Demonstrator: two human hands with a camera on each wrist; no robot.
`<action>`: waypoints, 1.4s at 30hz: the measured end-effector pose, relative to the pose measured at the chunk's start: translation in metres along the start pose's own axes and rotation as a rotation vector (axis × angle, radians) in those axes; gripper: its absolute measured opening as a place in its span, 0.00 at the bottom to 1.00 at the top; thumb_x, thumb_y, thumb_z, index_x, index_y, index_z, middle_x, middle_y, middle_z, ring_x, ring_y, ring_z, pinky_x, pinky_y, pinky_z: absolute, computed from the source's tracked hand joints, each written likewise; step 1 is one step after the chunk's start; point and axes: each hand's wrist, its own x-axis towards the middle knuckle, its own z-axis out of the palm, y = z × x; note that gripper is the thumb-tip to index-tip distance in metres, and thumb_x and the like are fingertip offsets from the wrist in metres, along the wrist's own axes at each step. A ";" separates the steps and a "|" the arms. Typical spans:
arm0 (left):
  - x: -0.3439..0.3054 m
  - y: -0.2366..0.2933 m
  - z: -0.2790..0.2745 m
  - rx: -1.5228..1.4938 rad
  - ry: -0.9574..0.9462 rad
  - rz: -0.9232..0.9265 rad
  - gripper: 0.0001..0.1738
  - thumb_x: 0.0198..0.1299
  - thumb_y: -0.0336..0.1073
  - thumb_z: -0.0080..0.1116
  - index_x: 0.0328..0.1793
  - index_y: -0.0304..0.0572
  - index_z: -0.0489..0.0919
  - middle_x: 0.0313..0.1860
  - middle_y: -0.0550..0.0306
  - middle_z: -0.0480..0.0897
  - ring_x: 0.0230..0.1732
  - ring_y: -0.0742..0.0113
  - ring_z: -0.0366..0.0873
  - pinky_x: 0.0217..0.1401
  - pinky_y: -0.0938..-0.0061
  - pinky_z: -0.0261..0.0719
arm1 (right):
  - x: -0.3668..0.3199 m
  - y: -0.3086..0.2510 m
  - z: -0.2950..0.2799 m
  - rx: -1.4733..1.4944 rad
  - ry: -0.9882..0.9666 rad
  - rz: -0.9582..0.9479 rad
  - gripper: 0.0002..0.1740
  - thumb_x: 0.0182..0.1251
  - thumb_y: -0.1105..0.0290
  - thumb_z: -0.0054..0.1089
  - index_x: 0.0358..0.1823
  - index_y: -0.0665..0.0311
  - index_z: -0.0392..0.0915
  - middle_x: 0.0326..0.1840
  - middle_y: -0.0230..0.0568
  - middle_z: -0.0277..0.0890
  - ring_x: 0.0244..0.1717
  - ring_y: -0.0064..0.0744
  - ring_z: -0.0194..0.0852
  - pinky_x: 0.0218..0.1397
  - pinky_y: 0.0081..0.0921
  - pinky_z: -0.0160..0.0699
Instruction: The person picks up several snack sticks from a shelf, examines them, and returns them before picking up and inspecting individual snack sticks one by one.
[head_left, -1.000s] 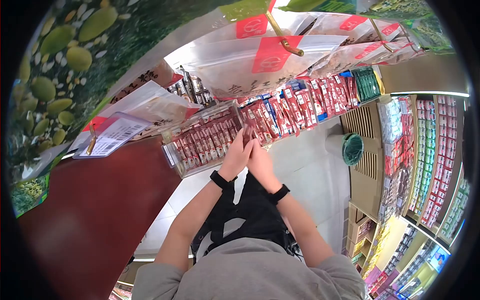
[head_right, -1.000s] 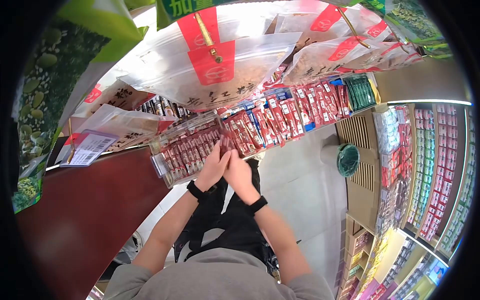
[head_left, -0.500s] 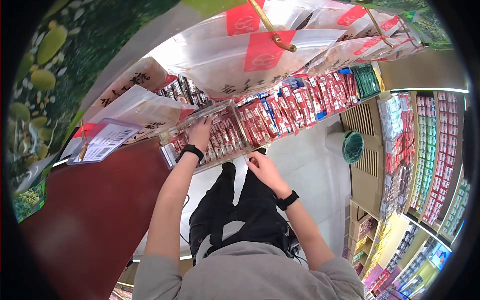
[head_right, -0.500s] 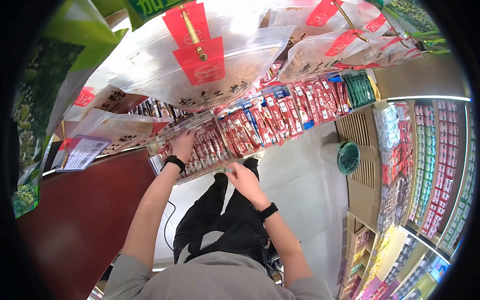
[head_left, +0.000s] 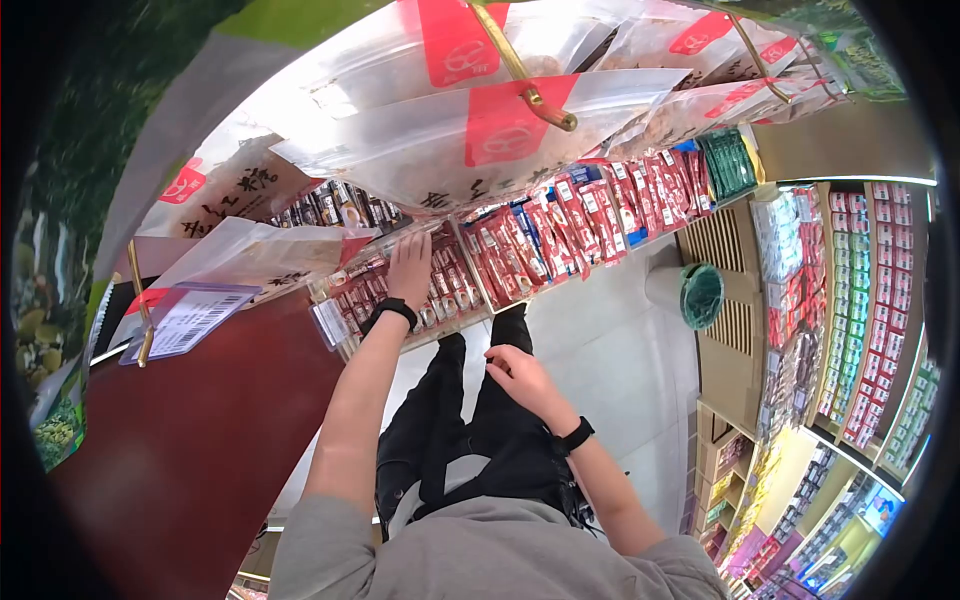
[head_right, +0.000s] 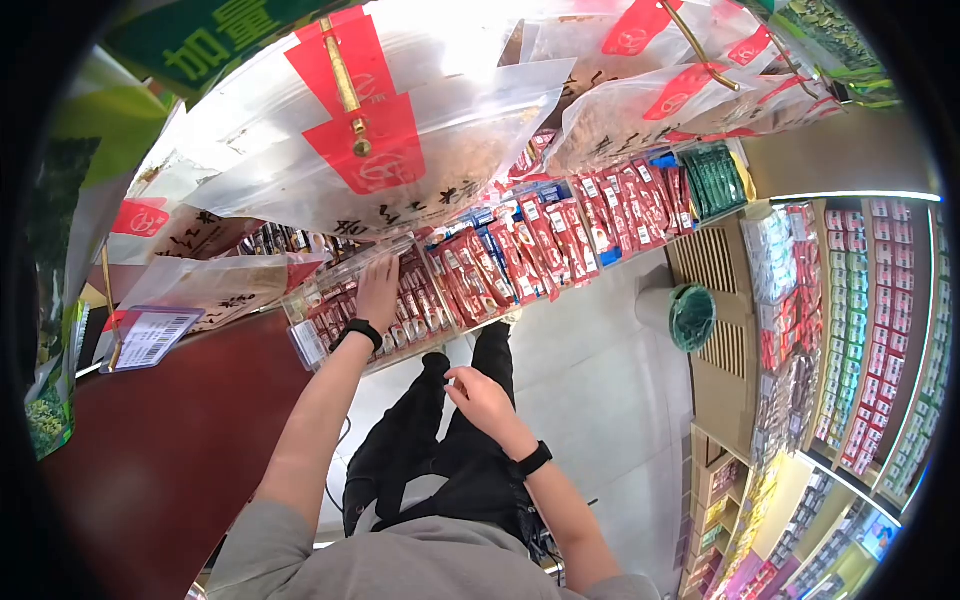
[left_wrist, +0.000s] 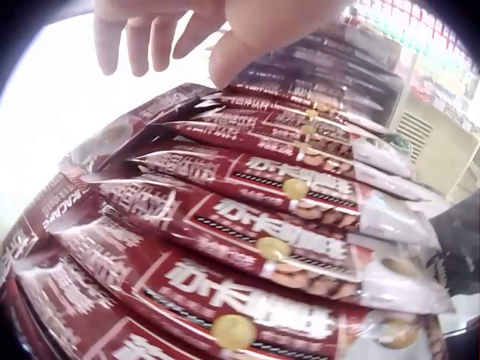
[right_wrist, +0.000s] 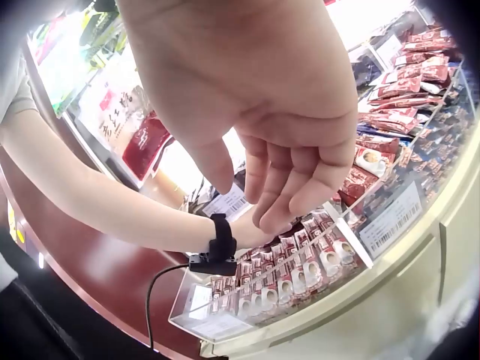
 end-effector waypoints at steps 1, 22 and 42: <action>-0.004 0.004 -0.003 -0.014 -0.041 -0.005 0.25 0.55 0.35 0.41 0.60 0.35 0.60 0.61 0.49 0.60 0.65 0.57 0.52 0.65 0.64 0.50 | 0.001 0.001 0.001 0.008 0.010 -0.037 0.10 0.54 0.71 0.54 0.38 0.65 0.70 0.26 0.41 0.70 0.25 0.34 0.70 0.31 0.27 0.69; 0.004 0.000 0.020 -0.330 -0.177 -0.014 0.32 0.58 0.45 0.41 0.65 0.35 0.51 0.67 0.50 0.50 0.69 0.55 0.44 0.66 0.57 0.46 | 0.009 0.008 -0.001 0.003 0.040 -0.040 0.09 0.54 0.73 0.53 0.37 0.65 0.70 0.24 0.40 0.69 0.24 0.35 0.69 0.30 0.26 0.69; -0.078 0.032 -0.140 -0.616 0.053 0.090 0.09 0.53 0.33 0.48 0.39 0.38 0.74 0.35 0.49 0.77 0.36 0.52 0.74 0.38 0.65 0.71 | 0.041 0.034 -0.110 -0.609 0.461 0.223 0.16 0.47 0.64 0.58 0.38 0.60 0.72 0.44 0.46 0.67 0.47 0.48 0.65 0.49 0.37 0.68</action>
